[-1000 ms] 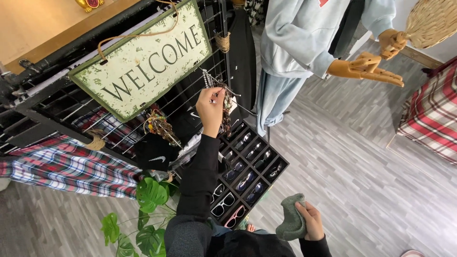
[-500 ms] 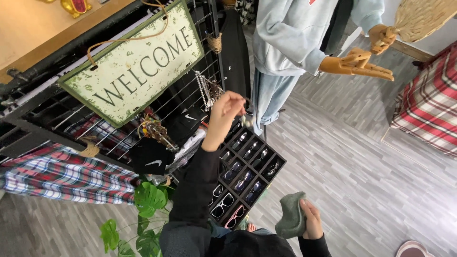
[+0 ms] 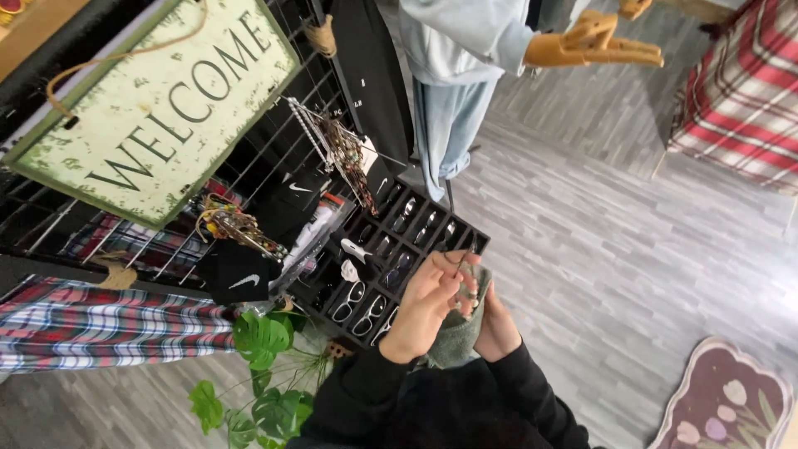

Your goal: The person is cleaning jewelry items like necklaces and bracelets by wiping them with a cloth and then hanging them back on a wire display rack.

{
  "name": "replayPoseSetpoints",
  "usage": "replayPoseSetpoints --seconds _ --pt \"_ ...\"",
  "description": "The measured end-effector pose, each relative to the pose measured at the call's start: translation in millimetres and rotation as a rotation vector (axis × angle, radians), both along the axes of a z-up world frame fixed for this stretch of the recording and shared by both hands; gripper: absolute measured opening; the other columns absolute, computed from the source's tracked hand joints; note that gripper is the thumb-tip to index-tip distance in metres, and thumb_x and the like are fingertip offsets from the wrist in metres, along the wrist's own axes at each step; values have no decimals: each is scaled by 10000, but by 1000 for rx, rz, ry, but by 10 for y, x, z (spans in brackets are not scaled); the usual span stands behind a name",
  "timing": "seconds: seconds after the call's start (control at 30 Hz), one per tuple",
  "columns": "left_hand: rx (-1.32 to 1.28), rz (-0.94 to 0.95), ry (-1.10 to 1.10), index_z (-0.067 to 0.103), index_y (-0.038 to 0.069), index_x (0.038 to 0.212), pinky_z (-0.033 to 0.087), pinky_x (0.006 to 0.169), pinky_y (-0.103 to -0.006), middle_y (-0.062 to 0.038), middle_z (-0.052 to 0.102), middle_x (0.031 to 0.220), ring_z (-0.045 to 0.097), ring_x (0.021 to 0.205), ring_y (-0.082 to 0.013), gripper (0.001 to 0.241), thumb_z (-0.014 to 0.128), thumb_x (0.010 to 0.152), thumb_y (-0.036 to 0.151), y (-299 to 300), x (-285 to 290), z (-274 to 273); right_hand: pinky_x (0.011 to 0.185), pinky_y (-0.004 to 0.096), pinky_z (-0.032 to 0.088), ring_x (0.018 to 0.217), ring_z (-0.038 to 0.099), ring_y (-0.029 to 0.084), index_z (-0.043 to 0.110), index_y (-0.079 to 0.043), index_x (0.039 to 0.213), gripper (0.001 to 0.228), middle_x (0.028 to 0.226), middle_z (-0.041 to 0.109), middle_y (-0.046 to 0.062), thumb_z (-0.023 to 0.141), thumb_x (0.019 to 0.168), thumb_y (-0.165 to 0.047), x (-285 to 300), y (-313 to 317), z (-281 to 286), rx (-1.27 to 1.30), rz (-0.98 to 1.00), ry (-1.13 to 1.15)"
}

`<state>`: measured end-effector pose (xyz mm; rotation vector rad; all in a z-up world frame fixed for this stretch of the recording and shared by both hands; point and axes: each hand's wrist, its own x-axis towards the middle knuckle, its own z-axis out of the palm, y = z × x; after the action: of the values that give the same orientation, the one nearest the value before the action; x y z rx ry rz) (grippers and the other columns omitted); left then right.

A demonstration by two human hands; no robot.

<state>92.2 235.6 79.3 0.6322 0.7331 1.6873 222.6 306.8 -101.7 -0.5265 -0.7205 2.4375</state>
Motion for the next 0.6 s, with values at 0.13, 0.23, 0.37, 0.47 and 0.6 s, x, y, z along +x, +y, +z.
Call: replayPoseSetpoints --seconds 0.13,0.23,0.37,0.47,0.6 --pt "-25 123 11 421 86 839 481 572 -249 -174 545 1260 559 723 -134 161 554 928 96 -166 115 -325 807 498 538 946 661 319 565 -84 1258 568 1113 665 152 440 917 -521 23 -101 2 -24 19 -62" --pt "-149 181 56 495 94 786 448 615 -252 -209 512 1283 562 786 -97 168 604 881 177 -278 163 -267 724 319 479 764 605 186 612 -27 836 277 816 644 86 514 948 -261 30 -249 526 137 -102 -195" --pt "-141 195 57 475 109 778 463 596 -250 -160 533 1295 494 604 -103 198 612 889 199 -353 283 -291 558 238 426 538 507 106 576 -37 805 177 583 557 25 565 912 -178 -26 -309 756 436 -143 -324" --pt "-126 192 12 467 136 802 453 598 -239 -154 528 1304 501 584 -99 201 621 891 228 -400 342 -364 479 221 399 440 480 94 547 -48 741 260 485 530 24 504 948 -197 -60 -344 892 555 -184 -337" --pt "-108 199 -82 451 119 829 476 605 -241 -168 522 1302 501 568 -112 189 612 903 185 -433 355 -444 381 222 392 358 495 129 554 -6 737 296 460 556 88 498 956 -197 -59 -372 859 527 -239 -170"
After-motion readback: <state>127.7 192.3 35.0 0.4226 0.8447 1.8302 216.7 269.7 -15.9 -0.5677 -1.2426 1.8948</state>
